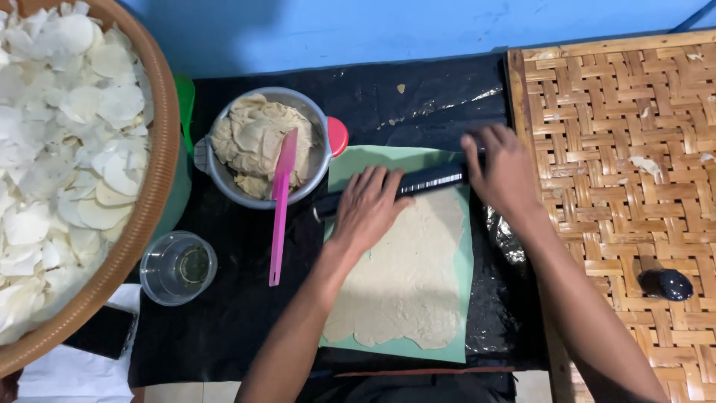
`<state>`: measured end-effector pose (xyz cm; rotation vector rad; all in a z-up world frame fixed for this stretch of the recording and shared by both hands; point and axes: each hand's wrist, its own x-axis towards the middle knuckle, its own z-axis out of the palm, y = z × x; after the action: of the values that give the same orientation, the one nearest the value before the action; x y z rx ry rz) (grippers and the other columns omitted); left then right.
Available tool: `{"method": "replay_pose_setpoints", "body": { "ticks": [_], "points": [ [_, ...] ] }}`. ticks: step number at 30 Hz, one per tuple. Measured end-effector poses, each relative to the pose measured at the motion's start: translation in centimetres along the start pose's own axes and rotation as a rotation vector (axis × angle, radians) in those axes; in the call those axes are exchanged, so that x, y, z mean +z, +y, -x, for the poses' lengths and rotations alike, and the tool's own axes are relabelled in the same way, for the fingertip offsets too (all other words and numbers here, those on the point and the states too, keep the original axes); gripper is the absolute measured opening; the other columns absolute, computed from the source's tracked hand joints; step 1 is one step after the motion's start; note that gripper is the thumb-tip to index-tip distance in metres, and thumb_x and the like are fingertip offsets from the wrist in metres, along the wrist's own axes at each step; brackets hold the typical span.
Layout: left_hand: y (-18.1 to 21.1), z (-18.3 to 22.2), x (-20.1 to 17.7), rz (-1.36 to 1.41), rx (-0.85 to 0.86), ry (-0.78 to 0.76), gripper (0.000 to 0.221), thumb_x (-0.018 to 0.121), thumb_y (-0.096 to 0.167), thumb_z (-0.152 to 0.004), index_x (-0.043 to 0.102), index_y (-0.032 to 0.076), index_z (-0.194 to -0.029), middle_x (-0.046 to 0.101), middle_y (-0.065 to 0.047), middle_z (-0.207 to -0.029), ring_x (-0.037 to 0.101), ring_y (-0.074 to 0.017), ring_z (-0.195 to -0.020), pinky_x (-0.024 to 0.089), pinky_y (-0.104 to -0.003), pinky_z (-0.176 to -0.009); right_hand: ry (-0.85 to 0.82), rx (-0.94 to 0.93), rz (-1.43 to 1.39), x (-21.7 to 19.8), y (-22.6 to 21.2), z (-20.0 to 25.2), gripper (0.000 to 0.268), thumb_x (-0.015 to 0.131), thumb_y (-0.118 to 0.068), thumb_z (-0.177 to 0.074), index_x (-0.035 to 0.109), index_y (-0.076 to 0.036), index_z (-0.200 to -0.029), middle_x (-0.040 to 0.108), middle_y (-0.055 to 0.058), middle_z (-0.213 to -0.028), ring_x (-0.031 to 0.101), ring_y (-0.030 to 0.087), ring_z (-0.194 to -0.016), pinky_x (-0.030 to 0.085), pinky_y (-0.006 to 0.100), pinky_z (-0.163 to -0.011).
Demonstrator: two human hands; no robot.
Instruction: The recorder is using a spatula to spread a beige paste onto a green surface and then using a rolling pin to flatten it.
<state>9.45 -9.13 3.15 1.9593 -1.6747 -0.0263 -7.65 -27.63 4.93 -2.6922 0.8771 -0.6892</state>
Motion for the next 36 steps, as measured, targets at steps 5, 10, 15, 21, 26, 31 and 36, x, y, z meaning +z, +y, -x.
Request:
{"method": "replay_pose_setpoints", "body": {
  "ticks": [5, 10, 15, 21, 26, 31, 36],
  "points": [
    [1.7, 4.7, -0.4, -0.027, 0.003, -0.086, 0.052, 0.076, 0.036, -0.087, 0.064, 0.004, -0.126, 0.064, -0.012, -0.108, 0.059, -0.0303, -0.105, 0.045, -0.046, -0.092, -0.053, -0.06, 0.015, -1.4, -3.1, 6.7, 0.039, 0.062, -0.028, -0.102, 0.066, 0.003, -0.126, 0.064, 0.023, -0.13, 0.062, 0.04, -0.119, 0.05, 0.049, -0.1],
    [2.2, 6.8, 0.4, 0.008, 0.063, -0.115, 0.053, 0.077, 0.034, -0.087, 0.062, 0.003, -0.128, 0.063, -0.011, -0.109, 0.059, -0.0292, -0.109, 0.045, -0.047, -0.1, -0.146, -0.087, 0.041, -0.2, -3.3, 9.7, 0.052, 0.06, -0.032, -0.099, 0.058, 0.0, -0.139, 0.055, 0.024, -0.145, 0.05, 0.041, -0.138, 0.04, 0.05, -0.115],
    [2.5, 4.9, 1.4, -0.135, -0.053, -0.024, 0.066, 0.059, 0.037, -0.099, 0.047, -0.001, -0.152, 0.049, -0.016, -0.155, 0.041, -0.035, -0.146, 0.017, -0.062, -0.122, -0.211, -0.098, 0.179, 0.6, -2.6, 7.5, 0.062, 0.046, -0.037, -0.104, 0.042, -0.002, -0.155, 0.041, 0.026, -0.159, 0.034, 0.04, -0.15, 0.025, 0.051, -0.123],
    [-1.6, -1.0, 4.7, -0.21, -0.101, 0.052, 0.067, 0.045, 0.045, -0.105, 0.043, 0.001, -0.155, 0.033, -0.018, -0.166, 0.025, -0.0368, -0.156, 0.013, -0.063, -0.125, -0.213, -0.071, 0.135, 5.0, 2.1, 2.2, 0.063, 0.045, -0.037, -0.11, 0.038, 0.003, -0.159, 0.035, 0.034, -0.159, 0.028, 0.048, -0.15, 0.025, 0.053, -0.121],
    [-1.2, -1.9, 3.9, -0.192, -0.111, 0.131, 0.063, 0.052, 0.045, -0.106, 0.051, -0.002, -0.147, 0.042, -0.026, -0.156, 0.036, -0.0407, -0.149, 0.029, -0.058, -0.119, -0.295, 0.061, -0.022, 4.1, 1.9, -0.8, 0.038, 0.058, -0.025, -0.103, 0.062, -0.003, -0.135, 0.056, 0.026, -0.138, 0.052, 0.043, -0.129, 0.044, 0.048, -0.109],
    [-0.1, 0.7, 2.4, -0.018, -0.079, -0.006, 0.052, 0.069, 0.047, -0.093, 0.065, 0.003, -0.122, 0.061, -0.02, -0.123, 0.055, -0.036, -0.119, 0.044, -0.051, -0.099, -0.361, 0.015, -0.236, 3.4, 3.3, -1.8, 0.023, 0.063, -0.01, -0.099, 0.072, -0.008, -0.12, 0.073, 0.02, -0.113, 0.07, 0.039, -0.103, 0.055, 0.046, -0.086],
    [-0.1, 1.1, 2.0, -0.069, 0.027, 0.003, 0.054, 0.08, 0.037, -0.08, 0.065, 0.004, -0.119, 0.063, -0.014, -0.107, 0.059, -0.032, -0.107, 0.046, -0.047, -0.09, -0.465, -0.016, -0.322, 2.5, 4.1, -3.9, 0.026, 0.064, -0.01, -0.097, 0.073, -0.011, -0.122, 0.077, 0.016, -0.104, 0.075, 0.028, -0.092, 0.056, 0.04, -0.082]
  ]
}}
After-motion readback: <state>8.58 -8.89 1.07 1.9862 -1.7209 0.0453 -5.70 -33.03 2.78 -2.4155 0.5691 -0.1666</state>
